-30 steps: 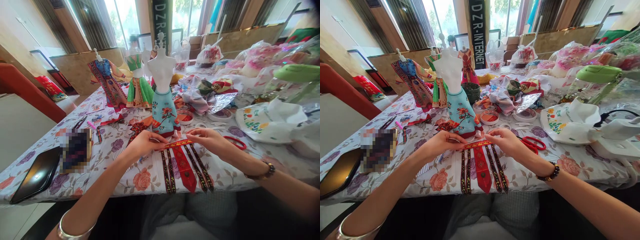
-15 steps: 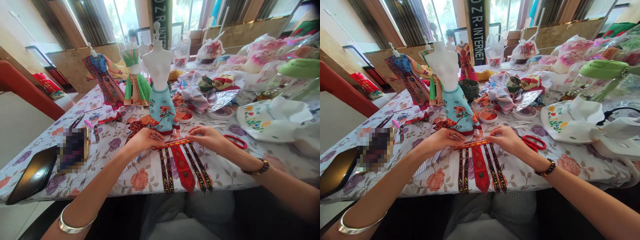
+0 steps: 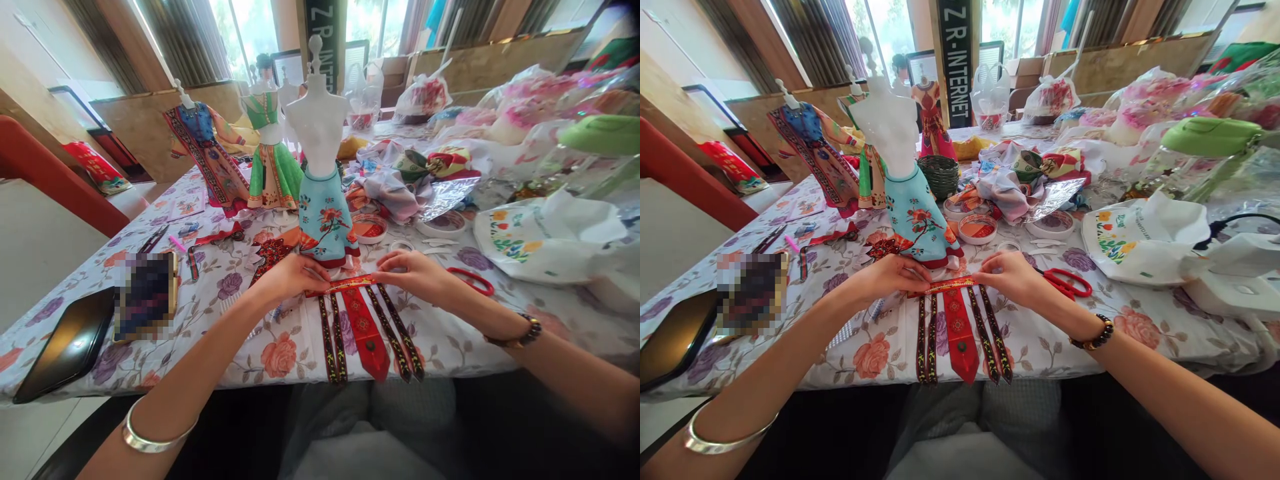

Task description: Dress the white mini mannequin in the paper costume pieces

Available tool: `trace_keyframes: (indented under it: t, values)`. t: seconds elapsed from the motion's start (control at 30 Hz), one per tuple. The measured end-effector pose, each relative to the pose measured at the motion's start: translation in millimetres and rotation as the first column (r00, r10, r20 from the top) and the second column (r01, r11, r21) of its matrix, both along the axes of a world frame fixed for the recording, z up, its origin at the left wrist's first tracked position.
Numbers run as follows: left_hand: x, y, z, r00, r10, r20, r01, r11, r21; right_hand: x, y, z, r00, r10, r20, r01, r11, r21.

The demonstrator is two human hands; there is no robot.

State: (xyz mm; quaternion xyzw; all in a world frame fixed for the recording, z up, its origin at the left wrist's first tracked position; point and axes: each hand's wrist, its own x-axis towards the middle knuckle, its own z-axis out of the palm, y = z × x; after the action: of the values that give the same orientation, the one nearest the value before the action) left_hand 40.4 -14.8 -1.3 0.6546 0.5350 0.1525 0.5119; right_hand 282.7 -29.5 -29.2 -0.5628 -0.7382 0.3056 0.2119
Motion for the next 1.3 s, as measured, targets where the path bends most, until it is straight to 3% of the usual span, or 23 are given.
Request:
trace_keyframes:
  t: [0.17,0.4,0.73,1.1,1.3]
  values:
    - [0.6,-0.5,1.2,0.999,-0.005,0.039,0.007,0.999,-0.047,1.4,0.2,-6.5,0.999,0.037,0.000,-0.037,0.996,0.075]
    - [0.1,2.3,-2.2,0.999,-0.010,0.046,0.012,0.999,-0.034,-6.2,-8.1,-9.9,0.979,0.006,0.203,-0.080,0.929,0.361]
    - [-2.1,4.1,-2.7,0.997,-0.073,-0.015,0.074,0.997,0.036,-11.3,-12.7,-13.9,0.958,0.005,0.287,-0.144,0.873,0.465]
    - [-1.2,4.8,-2.3,0.997,-0.046,-0.066,0.049,0.998,0.043,-15.9,-18.3,-11.1,0.923,0.080,0.376,-0.269,0.834,0.482]
    - [-4.5,0.4,-1.5,0.999,0.020,-0.036,-0.019,0.998,0.054,-13.6,-10.6,1.4,0.926,0.141,0.349,-0.265,0.903,0.339]
